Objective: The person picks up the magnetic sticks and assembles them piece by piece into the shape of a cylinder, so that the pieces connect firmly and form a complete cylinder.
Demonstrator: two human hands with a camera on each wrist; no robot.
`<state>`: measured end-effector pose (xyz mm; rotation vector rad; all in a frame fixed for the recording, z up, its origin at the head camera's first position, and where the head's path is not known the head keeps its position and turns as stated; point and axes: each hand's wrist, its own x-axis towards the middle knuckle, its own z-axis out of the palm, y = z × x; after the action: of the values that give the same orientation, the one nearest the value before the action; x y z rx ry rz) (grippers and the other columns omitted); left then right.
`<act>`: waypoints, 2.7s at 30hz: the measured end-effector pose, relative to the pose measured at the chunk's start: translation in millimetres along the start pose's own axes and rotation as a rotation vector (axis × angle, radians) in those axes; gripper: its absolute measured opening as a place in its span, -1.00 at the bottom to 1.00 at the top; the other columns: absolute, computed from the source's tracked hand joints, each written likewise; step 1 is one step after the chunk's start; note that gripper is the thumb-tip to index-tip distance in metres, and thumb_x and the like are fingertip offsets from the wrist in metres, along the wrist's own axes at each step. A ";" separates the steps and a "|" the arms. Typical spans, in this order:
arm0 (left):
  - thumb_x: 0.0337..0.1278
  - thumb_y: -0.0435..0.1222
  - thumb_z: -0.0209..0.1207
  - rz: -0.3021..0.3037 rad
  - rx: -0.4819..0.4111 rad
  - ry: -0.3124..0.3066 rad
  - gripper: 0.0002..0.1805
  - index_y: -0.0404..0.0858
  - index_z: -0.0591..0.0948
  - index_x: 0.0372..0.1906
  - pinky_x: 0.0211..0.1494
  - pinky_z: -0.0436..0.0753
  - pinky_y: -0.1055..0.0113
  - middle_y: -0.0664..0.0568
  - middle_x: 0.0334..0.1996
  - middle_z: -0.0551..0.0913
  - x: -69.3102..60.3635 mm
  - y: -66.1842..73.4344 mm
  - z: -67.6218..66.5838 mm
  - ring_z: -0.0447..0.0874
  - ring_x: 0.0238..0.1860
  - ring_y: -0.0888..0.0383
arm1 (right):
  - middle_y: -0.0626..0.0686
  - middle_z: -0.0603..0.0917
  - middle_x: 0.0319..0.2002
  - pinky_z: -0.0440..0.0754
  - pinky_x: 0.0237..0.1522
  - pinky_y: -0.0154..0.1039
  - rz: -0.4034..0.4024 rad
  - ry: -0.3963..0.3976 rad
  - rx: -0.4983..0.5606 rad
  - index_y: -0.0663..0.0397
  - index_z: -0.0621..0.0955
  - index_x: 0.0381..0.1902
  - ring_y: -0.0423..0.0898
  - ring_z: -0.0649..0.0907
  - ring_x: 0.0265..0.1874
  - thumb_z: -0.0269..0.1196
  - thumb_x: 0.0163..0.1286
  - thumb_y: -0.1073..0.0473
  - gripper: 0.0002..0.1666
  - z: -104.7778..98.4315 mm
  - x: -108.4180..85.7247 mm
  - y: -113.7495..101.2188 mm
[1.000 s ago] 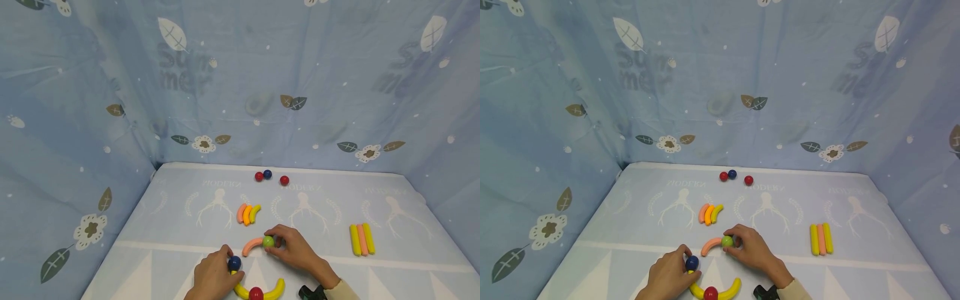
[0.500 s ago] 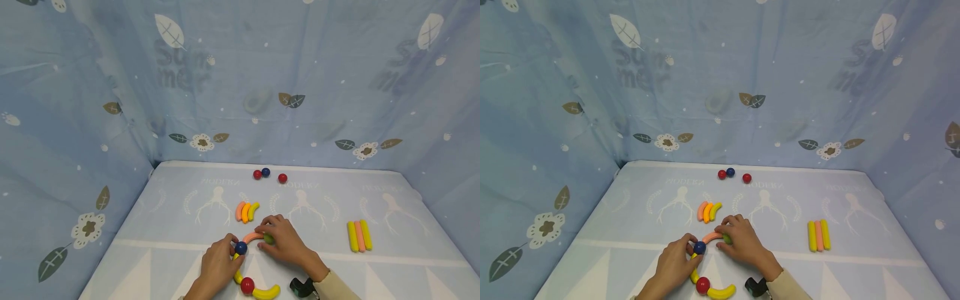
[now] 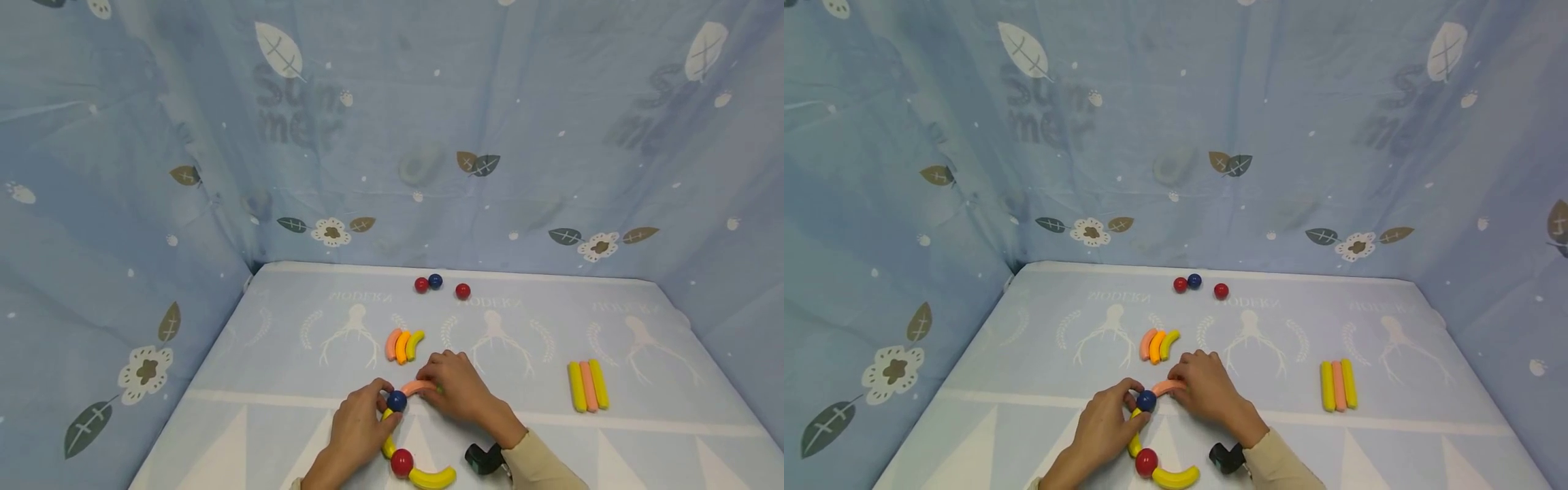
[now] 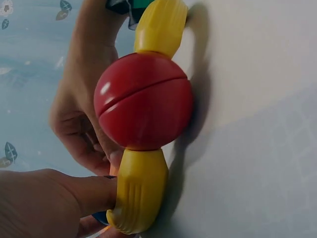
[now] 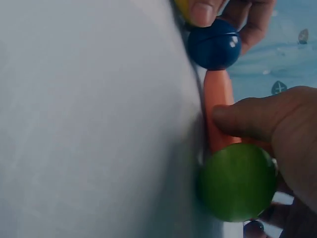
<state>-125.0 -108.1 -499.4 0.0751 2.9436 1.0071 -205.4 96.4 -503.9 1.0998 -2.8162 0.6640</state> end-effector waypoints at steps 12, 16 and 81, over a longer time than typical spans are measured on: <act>0.04 -0.03 0.37 0.375 0.225 0.202 -0.73 0.06 0.64 -0.14 -0.41 0.39 0.43 0.23 -0.26 0.53 -21.5 5.9 -3.9 0.35 -0.28 0.21 | -0.19 0.49 -0.54 0.44 -0.49 -0.28 0.221 -0.105 0.168 -0.04 0.70 -0.39 -0.23 0.44 -0.57 0.44 0.13 0.10 -0.87 -9.4 0.6 -2.0; 0.13 0.16 0.25 0.665 0.404 0.133 -0.76 0.15 0.64 -0.23 -0.31 0.36 0.41 0.18 -0.07 0.51 -39.5 0.5 -1.7 0.37 -0.16 0.16 | -0.19 0.48 -0.58 0.41 -0.55 -0.27 0.283 -0.116 0.171 -0.06 0.68 -0.45 -0.21 0.44 -0.60 0.44 0.11 0.09 -0.87 -11.7 -0.3 -7.0; -0.08 0.05 0.45 0.519 0.440 0.046 -0.65 0.11 0.68 -0.14 -0.05 0.31 0.11 0.12 0.02 0.47 -38.2 1.1 10.8 0.26 0.10 -0.03 | -0.07 0.52 -0.62 0.43 -0.61 -0.26 0.578 -0.116 0.319 0.09 0.60 -0.12 -0.15 0.49 -0.66 0.53 -0.01 0.05 -0.48 -14.1 -25.8 -11.3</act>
<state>-86.3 -102.8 -506.8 0.8683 3.1977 0.3523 -180.3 111.1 -491.8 0.3239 -3.2211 1.1497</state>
